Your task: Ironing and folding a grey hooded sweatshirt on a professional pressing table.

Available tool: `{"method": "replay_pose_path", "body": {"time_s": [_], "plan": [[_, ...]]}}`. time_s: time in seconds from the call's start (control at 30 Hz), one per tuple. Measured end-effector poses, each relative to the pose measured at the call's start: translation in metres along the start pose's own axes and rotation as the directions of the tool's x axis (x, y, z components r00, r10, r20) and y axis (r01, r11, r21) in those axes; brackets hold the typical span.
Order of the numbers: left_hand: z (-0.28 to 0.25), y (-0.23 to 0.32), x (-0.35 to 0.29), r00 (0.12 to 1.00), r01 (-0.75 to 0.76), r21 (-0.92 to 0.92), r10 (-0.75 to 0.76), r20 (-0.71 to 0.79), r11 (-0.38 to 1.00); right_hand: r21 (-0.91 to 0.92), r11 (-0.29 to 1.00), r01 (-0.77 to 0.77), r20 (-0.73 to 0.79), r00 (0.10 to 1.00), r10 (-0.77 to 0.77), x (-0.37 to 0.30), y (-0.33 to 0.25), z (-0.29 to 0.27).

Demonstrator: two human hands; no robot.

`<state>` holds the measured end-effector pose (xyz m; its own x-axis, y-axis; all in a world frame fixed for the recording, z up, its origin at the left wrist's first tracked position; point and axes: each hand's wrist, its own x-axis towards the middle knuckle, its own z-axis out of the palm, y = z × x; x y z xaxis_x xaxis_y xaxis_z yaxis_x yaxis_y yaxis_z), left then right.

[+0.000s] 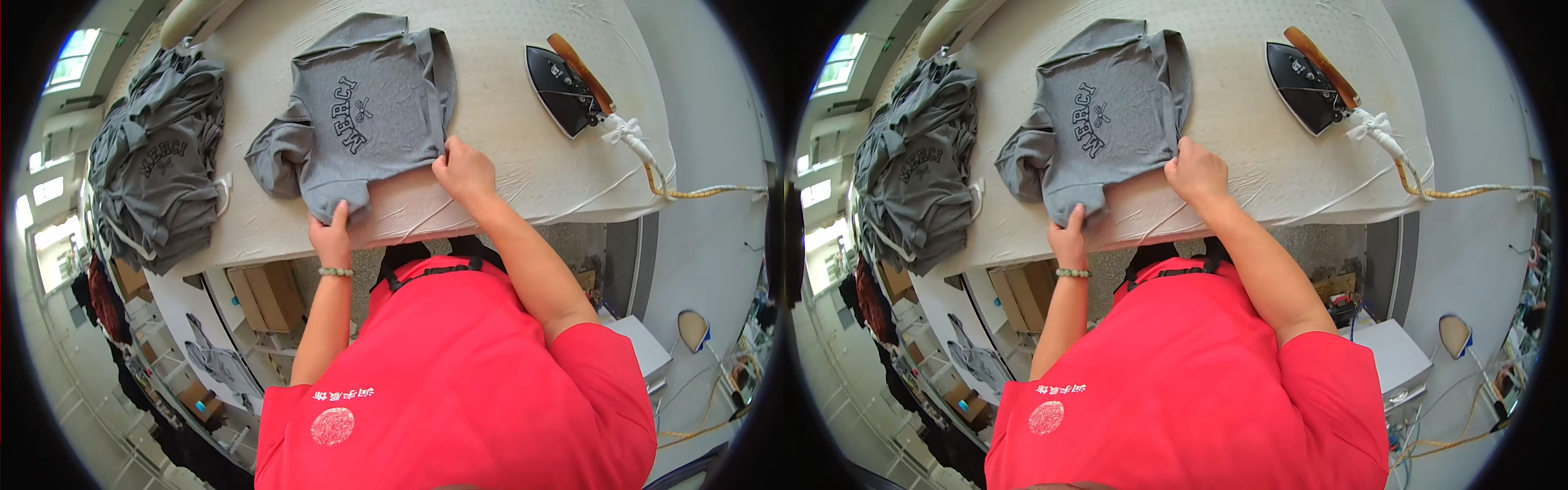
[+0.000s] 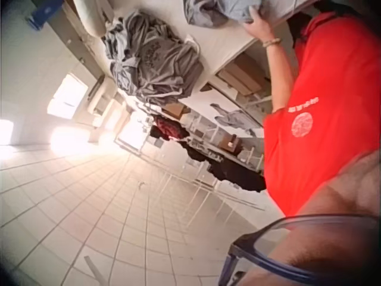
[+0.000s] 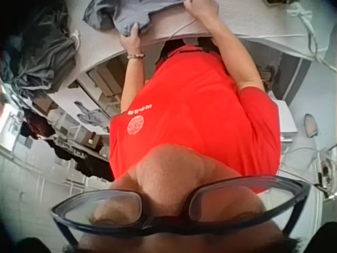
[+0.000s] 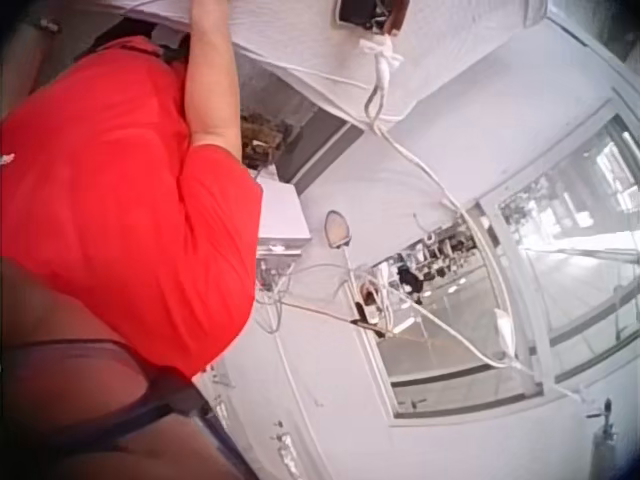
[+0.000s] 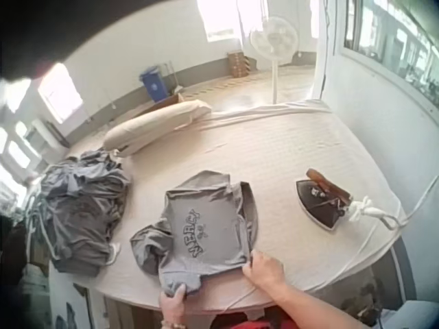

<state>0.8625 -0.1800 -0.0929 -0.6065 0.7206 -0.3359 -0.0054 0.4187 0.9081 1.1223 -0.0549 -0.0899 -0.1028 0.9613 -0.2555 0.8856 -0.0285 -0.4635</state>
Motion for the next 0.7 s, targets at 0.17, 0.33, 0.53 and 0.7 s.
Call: {"method": "replay_pose_path", "body": {"time_s": [0.17,0.33,0.53,0.7], "plan": [[-0.001,0.049,0.009,0.968,-0.232,-0.339,0.181,-0.175,0.912,0.667,0.743,0.056,-0.157,0.985,0.066,0.004,0.011,-0.022],[-0.049,0.083,0.015,0.947,0.243,-0.094,-0.216,0.237,0.965,0.942,0.311,0.124,-0.156,0.984,0.083,0.006,0.019,-0.019],[-0.114,0.055,0.003,0.917,-0.201,0.902,-0.25,0.311,0.383,0.503,0.788,0.356,-0.175,0.934,-0.311,0.002,0.039,-0.023],[-0.026,0.128,0.116,0.847,-0.532,0.724,0.263,0.462,0.439,0.28,0.815,0.508,-0.333,0.847,-0.413,-0.011,0.03,-0.028]]}}
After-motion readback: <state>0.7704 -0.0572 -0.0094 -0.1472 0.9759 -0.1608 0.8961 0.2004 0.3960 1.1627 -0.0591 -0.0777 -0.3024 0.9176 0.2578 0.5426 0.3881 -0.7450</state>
